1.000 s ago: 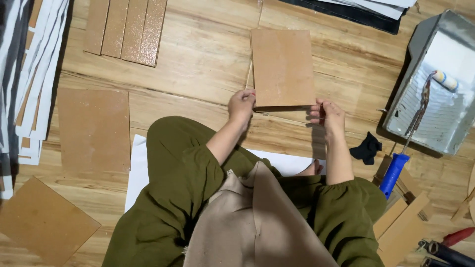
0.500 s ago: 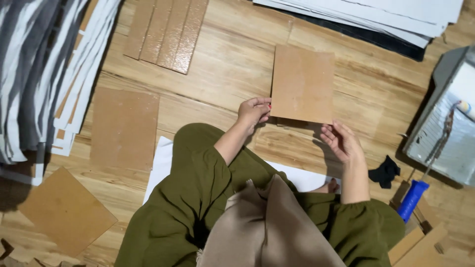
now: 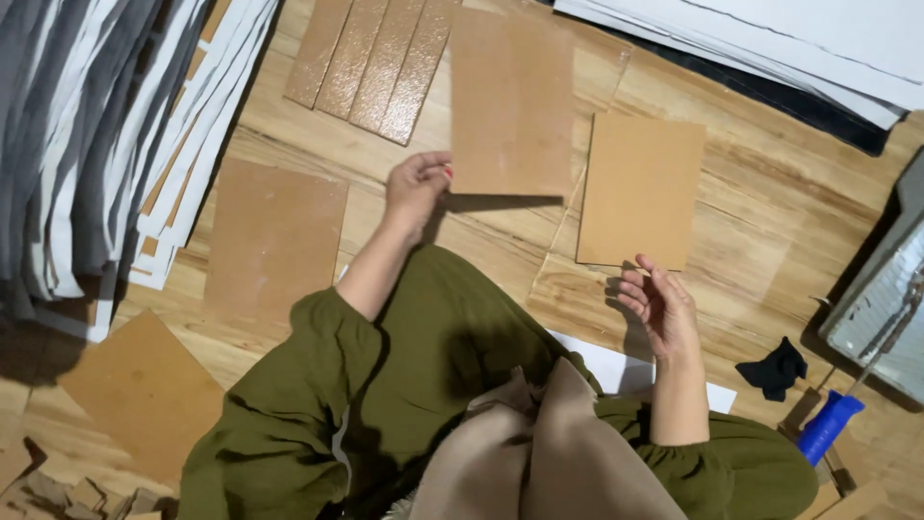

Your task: The person organizes paper sheets and then uses a paint roller to apply a coating to multiple cardboard pieces while sitting on the floor.

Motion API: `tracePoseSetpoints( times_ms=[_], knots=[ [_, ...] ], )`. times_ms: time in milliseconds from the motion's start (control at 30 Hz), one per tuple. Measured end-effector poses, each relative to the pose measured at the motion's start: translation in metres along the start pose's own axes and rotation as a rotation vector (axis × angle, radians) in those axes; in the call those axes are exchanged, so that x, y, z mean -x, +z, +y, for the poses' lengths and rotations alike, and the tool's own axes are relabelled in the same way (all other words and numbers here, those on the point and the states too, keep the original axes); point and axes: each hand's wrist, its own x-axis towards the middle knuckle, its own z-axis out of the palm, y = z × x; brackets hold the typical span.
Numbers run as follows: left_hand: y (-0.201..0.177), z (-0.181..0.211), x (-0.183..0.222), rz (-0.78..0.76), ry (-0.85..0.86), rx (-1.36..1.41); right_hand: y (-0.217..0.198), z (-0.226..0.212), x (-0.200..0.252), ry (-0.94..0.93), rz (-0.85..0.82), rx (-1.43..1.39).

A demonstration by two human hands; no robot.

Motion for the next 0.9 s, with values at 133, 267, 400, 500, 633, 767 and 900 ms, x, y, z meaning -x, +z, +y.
tracePoseSetpoints(
  times_ms=[133, 267, 400, 500, 633, 767, 900],
  knots=[
    [-0.046, 0.016, 0.009, 0.099, 0.04, 0.026, -0.004, 0.01, 0.005, 0.018, 0.013, 0.111],
    [-0.075, 0.041, 0.007, 0.141, 0.094, 0.114, -0.006, 0.019, 0.004, -0.003, 0.02, 0.17],
    [-0.071, 0.107, -0.01, 0.208, -0.047, 0.066, 0.021, 0.009, 0.017, 0.009, 0.078, 0.158],
    [-0.062, 0.122, -0.058, 0.231, 0.007, 0.084, 0.027, 0.007, 0.021, -0.021, 0.135, 0.194],
    [-0.037, 0.14, -0.123, 0.245, -0.025, 0.127, 0.035, 0.001, 0.031, -0.099, 0.2, 0.257],
    [-0.019, 0.131, -0.198, 0.316, 0.026, 0.148, 0.04, -0.004, 0.037, -0.138, 0.316, 0.358],
    [-0.008, 0.125, -0.253, 0.41, 0.096, 0.013, 0.04, -0.006, 0.036, -0.164, 0.353, 0.386]
  ],
)
